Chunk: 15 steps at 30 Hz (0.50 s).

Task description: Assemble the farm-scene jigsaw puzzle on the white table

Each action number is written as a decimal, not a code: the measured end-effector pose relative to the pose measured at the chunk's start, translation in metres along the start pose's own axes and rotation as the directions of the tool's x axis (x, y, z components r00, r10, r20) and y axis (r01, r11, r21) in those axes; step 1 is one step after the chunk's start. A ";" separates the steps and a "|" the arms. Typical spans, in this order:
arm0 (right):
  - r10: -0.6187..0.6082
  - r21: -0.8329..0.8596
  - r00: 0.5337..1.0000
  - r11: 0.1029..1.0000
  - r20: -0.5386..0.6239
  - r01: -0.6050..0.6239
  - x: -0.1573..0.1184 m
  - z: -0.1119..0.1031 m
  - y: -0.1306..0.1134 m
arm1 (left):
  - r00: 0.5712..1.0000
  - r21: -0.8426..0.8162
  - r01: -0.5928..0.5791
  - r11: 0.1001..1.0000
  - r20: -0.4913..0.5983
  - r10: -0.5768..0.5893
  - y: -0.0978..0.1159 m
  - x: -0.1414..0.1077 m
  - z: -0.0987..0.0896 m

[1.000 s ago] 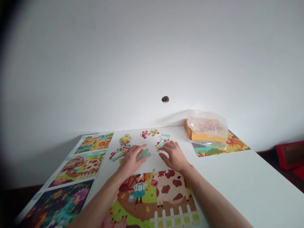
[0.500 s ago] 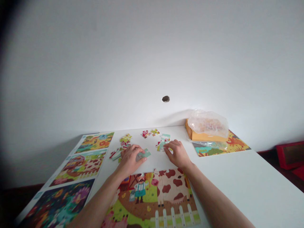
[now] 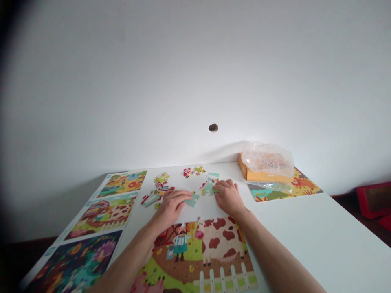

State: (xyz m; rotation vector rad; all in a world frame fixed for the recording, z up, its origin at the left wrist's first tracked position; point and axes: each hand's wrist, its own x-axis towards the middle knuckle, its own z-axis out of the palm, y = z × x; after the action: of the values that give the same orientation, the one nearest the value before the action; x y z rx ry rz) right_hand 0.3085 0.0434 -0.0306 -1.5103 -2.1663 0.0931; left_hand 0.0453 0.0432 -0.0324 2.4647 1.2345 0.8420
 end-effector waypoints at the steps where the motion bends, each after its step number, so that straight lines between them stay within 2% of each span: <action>1: -0.005 -0.004 1.000 1.000 -0.002 0.005 0.000 0.000 0.000 | 1.000 0.007 0.000 1.000 -0.005 0.000 0.000 0.000 0.000; 4: -0.049 -0.013 0.999 0.999 0.022 0.049 0.000 0.002 -0.001 | 0.999 0.070 0.038 0.997 -0.025 -0.036 0.001 0.001 0.000; 9: -0.124 0.039 0.990 0.992 0.060 0.122 0.001 0.009 -0.002 | 0.967 0.231 0.239 0.943 -0.143 -0.210 0.004 0.001 -0.004; 12: -0.114 0.049 0.993 0.992 0.027 0.112 0.003 0.011 0.000 | 0.926 0.302 0.365 0.881 -0.220 -0.308 0.006 0.002 -0.008; 15: -0.090 0.044 0.996 0.995 -0.007 0.090 0.005 0.012 0.002 | 0.859 0.365 0.507 0.781 -0.296 -0.419 0.006 0.002 -0.009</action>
State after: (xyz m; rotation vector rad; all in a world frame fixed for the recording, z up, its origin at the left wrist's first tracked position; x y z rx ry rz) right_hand 0.3041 0.0508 -0.0398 -1.3850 -2.2098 0.1063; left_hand 0.0445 0.0404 -0.0216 2.2222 2.2021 0.7414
